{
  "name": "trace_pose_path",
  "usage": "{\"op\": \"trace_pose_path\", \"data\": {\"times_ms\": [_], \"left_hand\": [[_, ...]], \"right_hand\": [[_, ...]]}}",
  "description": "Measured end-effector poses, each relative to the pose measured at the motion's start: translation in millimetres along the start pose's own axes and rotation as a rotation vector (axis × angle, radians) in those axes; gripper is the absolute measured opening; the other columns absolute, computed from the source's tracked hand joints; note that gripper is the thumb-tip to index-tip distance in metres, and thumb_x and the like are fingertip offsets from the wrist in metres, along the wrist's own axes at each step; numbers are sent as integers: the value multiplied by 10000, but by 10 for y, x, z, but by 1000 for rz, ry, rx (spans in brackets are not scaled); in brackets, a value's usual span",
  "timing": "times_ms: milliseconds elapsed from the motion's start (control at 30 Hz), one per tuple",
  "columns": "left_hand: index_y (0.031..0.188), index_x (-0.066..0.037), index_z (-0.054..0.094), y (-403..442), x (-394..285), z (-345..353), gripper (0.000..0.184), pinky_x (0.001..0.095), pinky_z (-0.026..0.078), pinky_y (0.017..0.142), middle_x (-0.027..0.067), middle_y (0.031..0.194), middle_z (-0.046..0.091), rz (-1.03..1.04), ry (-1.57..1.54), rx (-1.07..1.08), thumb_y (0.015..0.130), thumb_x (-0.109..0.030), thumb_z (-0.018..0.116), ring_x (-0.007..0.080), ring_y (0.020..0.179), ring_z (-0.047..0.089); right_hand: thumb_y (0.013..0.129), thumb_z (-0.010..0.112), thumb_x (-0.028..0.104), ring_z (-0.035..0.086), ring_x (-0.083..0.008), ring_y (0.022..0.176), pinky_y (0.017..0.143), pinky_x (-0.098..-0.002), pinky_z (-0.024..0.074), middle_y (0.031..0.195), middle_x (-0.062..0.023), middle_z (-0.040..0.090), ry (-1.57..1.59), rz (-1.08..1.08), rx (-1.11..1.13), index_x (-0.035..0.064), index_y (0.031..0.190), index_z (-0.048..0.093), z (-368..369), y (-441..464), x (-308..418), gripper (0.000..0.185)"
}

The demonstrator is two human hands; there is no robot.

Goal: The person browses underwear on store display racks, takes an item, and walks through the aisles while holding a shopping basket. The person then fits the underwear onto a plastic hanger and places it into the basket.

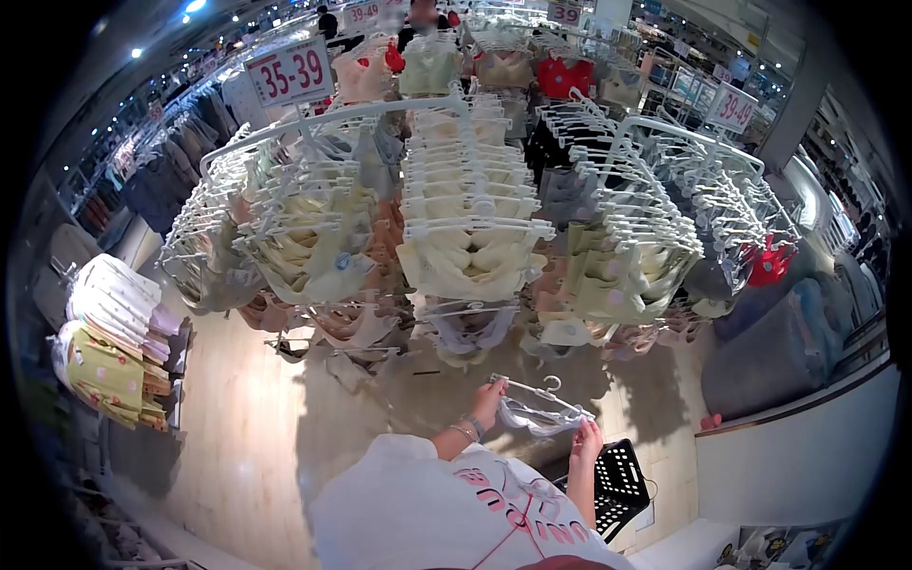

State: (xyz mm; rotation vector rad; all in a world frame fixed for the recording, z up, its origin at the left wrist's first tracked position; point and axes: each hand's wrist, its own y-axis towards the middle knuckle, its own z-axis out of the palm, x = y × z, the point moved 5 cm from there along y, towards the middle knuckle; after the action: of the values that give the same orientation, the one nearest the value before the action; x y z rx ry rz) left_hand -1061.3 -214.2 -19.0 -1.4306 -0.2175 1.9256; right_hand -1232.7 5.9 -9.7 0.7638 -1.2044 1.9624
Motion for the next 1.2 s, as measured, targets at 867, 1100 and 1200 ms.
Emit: {"op": "trace_pose_path", "data": {"times_ms": [867, 1100, 1200], "left_hand": [[806, -112, 642, 39, 21, -200, 210, 211, 308, 546, -62, 683, 547, 58, 32, -39, 884, -300, 587, 38, 612, 443], [821, -111, 636, 5, -176, -310, 241, 214, 308, 491, -70, 659, 531, 104, -105, -63, 893, -335, 585, 41, 548, 430], [809, -71, 624, 9, -196, -364, 250, 228, 387, 620, -25, 731, 550, 59, -103, -67, 894, -302, 579, 68, 664, 484]], "right_hand": [[798, 682, 48, 472, -15, 569, 464, -138, 334, 735, 42, 579, -28, -34, 12, 49, 964, 608, 212, 170, 27, 182], [800, 661, 26, 459, -37, 516, 418, -173, 330, 685, 25, 558, -53, 5, 118, 38, 932, 598, 495, 236, -69, 147], [788, 669, 29, 464, -34, 524, 422, -170, 331, 681, 35, 551, -61, 36, 121, 55, 920, 610, 531, 325, -146, 147]]}}
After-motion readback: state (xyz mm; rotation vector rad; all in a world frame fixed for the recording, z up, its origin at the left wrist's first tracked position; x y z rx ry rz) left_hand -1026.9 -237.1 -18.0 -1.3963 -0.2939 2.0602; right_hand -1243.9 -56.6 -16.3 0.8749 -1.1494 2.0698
